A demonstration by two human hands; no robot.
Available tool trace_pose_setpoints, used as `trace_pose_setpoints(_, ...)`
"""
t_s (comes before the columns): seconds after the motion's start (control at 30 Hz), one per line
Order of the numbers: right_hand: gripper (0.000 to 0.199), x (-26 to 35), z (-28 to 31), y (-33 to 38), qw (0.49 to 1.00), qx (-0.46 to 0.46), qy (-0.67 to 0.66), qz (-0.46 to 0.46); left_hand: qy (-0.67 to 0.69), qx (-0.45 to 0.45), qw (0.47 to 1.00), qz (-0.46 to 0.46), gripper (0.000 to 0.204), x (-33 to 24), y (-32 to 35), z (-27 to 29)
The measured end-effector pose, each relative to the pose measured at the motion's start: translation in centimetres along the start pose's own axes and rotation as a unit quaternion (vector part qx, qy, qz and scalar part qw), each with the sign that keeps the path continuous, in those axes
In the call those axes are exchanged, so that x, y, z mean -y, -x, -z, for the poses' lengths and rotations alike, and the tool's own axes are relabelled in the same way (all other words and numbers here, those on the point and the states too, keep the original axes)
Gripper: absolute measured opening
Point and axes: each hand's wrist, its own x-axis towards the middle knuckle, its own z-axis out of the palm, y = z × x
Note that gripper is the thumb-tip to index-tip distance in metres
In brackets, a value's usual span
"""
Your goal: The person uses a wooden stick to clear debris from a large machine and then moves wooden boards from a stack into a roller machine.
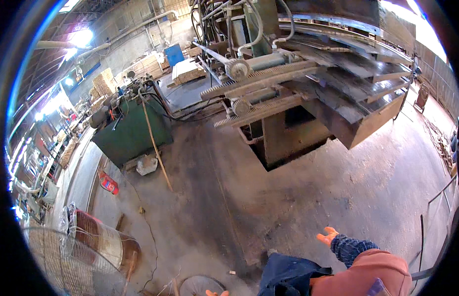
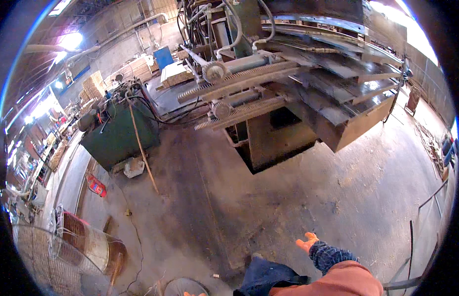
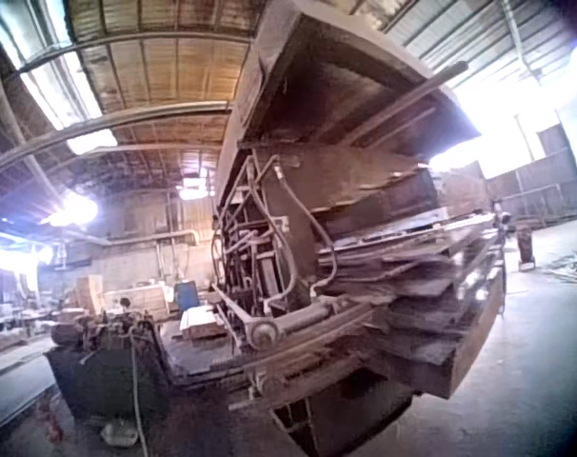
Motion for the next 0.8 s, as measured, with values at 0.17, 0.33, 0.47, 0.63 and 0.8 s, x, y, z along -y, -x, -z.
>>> trace_pose_setpoints(0.17, 0.084, 8.6, 1.4, -10.7, 0.999, 0.009, -0.030, 0.024, 0.119, -0.029, 0.992, -0.035, 0.088, -0.4, -10.6, -4.2)
trace_pose_setpoints(0.33, 0.078, 27.4, -0.5, -13.5, 0.996, 0.015, 0.027, 0.087, 0.021, -0.069, 0.996, -0.055, 0.072, 0.4, -13.9, -3.6)
trace_pose_setpoints(0.47, 0.077, 38.7, -8.4, -20.9, 0.988, 0.066, 0.000, 0.138, -0.107, 0.004, 0.994, -0.020, 0.065, -2.2, -19.2, -3.8)
trace_pose_setpoints(0.63, 0.073, 57.8, -15.0, -20.9, 0.951, 0.151, 0.002, 0.269, -0.151, 0.022, 0.988, 0.032, 0.058, -6.3, -27.6, 2.1)
trace_pose_setpoints(0.8, 0.067, 63.1, -16.9, -29.3, 0.975, 0.117, 0.013, 0.187, -0.141, 0.065, 0.987, 0.035, 0.051, -16.3, -42.5, 4.6)
